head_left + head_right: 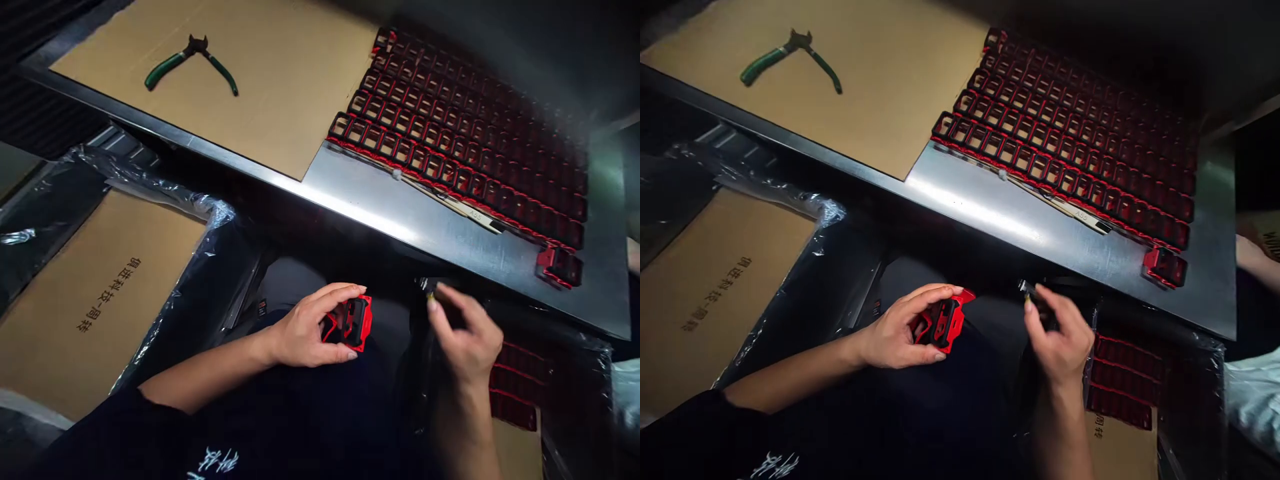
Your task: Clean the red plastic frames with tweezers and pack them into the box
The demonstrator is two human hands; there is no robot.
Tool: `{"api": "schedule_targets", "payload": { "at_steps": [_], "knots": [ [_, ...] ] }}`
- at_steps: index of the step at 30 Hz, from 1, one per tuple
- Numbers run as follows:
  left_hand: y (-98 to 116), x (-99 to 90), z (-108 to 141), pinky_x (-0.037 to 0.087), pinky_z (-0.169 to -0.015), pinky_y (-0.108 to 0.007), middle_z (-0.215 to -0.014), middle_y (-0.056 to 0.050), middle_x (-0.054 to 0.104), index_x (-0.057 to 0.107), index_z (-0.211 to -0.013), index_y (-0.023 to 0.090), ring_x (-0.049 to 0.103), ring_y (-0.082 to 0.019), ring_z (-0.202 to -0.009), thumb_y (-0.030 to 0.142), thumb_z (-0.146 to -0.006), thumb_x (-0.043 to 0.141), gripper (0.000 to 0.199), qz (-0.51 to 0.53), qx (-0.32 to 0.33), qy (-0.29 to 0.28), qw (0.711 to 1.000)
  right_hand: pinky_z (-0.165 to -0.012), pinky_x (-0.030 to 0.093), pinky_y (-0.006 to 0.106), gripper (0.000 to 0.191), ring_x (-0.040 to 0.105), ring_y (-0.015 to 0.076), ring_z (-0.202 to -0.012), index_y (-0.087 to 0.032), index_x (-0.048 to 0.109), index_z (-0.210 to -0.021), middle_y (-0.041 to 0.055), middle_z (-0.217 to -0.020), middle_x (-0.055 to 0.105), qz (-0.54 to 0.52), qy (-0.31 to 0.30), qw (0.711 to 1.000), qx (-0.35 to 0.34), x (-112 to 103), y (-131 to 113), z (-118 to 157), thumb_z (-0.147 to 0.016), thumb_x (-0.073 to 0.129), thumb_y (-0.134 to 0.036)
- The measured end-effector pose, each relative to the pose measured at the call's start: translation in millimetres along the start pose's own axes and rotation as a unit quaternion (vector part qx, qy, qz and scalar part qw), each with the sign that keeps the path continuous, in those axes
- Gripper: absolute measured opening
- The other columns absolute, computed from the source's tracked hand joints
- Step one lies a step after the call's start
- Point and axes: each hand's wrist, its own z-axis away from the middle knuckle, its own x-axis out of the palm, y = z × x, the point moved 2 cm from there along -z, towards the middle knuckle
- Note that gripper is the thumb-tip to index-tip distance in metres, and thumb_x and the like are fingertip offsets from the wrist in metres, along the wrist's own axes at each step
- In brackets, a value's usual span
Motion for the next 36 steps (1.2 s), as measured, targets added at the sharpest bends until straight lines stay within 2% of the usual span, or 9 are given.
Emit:
{"api": "schedule_targets", "payload": {
  "at_steps": [2, 4, 7, 12, 15, 20, 29, 36],
  "knots": [
    [-4.7, 4.4, 2.3, 0.053, -0.111, -0.047, -0.143, -0.018, 0.061, 0.043, -0.152, 0.024, 0.061, -0.031, -0.132, 0.044, -0.078, 0.085, 0.087, 0.021, 0.005, -0.009, 1.0, -0.067, 0.061, 0.033, 0.023, 0.073, 0.0203, -0.075, -0.023, 0.075, -0.11, 0.0056, -0.091, 0.078, -0.06, -0.057, 0.995, -0.056, -2.8, -18.1, 36.8, -0.087, 0.071, -0.018],
    [-8.5, 10.2, 3.4, 0.053, -0.111, -0.046, -0.143, -0.018, 0.062, 0.042, -0.153, 0.024, 0.062, -0.031, -0.132, 0.047, -0.078, 0.084, 0.089, 0.033, 0.01, -0.025, 0.999, -0.064, 0.061, 0.034, 0.027, 0.072, 0.0201, -0.074, -0.022, 0.074, -0.111, 0.0065, -0.089, 0.077, -0.111, -0.083, 0.987, -0.083, -1.8, -36.3, 63.8, -0.087, 0.07, -0.012],
    [-11.1, 17.8, 2.5, 0.053, -0.112, -0.045, -0.144, -0.017, 0.062, 0.04, -0.154, 0.024, 0.062, -0.03, -0.133, 0.049, -0.08, 0.082, 0.089, 0.046, 0.022, -0.057, 0.997, -0.062, 0.062, 0.034, 0.024, 0.072, 0.0201, -0.075, -0.02, 0.074, -0.108, 0.0076, -0.087, 0.076, -0.145, -0.056, 0.984, -0.091, 1.8, -54.9, 81.3, -0.086, 0.069, -0.01],
    [-10.2, 20.7, -0.6, 0.053, -0.111, -0.044, -0.142, -0.017, 0.064, 0.041, -0.154, 0.024, 0.062, -0.029, -0.132, 0.051, -0.08, 0.081, 0.089, 0.054, 0.028, -0.07, 0.996, -0.062, 0.063, 0.032, 0.016, 0.074, 0.019, -0.077, -0.019, 0.075, -0.097, 0.0076, -0.09, 0.075, -0.16, -0.015, 0.981, -0.11, 5.8, -61.5, 81.4, -0.086, 0.07, -0.008],
    [-8.8, 19.4, 0.5, 0.055, -0.109, -0.044, -0.142, -0.017, 0.063, 0.041, -0.154, 0.024, 0.063, -0.029, -0.131, 0.05, -0.081, 0.081, 0.088, 0.06, 0.024, -0.068, 0.996, -0.061, 0.064, 0.031, 0.015, 0.076, 0.019, -0.077, -0.019, 0.075, -0.096, 0.0079, -0.09, 0.076, -0.185, -0.027, 0.974, -0.124, 9.8, -63.2, 78.2, -0.086, 0.069, -0.009],
    [-9.7, 17.6, 4.5, 0.063, -0.094, -0.04, -0.146, -0.018, 0.06, 0.041, -0.154, 0.027, 0.064, -0.031, -0.128, 0.045, -0.08, 0.083, 0.088, 0.082, -0.008, -0.056, 0.995, -0.059, 0.063, 0.031, 0.016, 0.076, 0.0193, -0.073, -0.021, 0.075, -0.095, 0.0083, -0.089, 0.078, -0.195, -0.046, 0.971, -0.128, 14.4, -65.1, 72.0, -0.085, 0.07, -0.009],
    [-13.1, 16.8, 4.4, 0.059, -0.103, -0.044, -0.145, -0.018, 0.061, 0.043, -0.152, 0.025, 0.063, -0.031, -0.13, 0.047, -0.08, 0.083, 0.086, 0.071, -0.018, -0.067, 0.995, -0.058, 0.062, 0.029, 0.015, 0.075, 0.0185, -0.071, -0.018, 0.076, -0.093, 0.0094, -0.089, 0.078, -0.196, -0.056, 0.971, -0.123, 14.2, -65.0, 69.9, -0.084, 0.071, -0.008],
    [-15.7, 16.5, 3.7, 0.058, -0.104, -0.045, -0.141, -0.018, 0.064, 0.042, -0.153, 0.024, 0.064, -0.031, -0.129, 0.047, -0.079, 0.083, 0.087, 0.059, -0.004, -0.07, 0.996, -0.059, 0.063, 0.03, 0.012, 0.076, 0.0188, -0.072, -0.019, 0.076, -0.095, 0.009, -0.09, 0.079, -0.18, -0.092, 0.97, -0.132, 10.0, -64.6, 64.3, -0.086, 0.072, -0.011]
  ]
}}
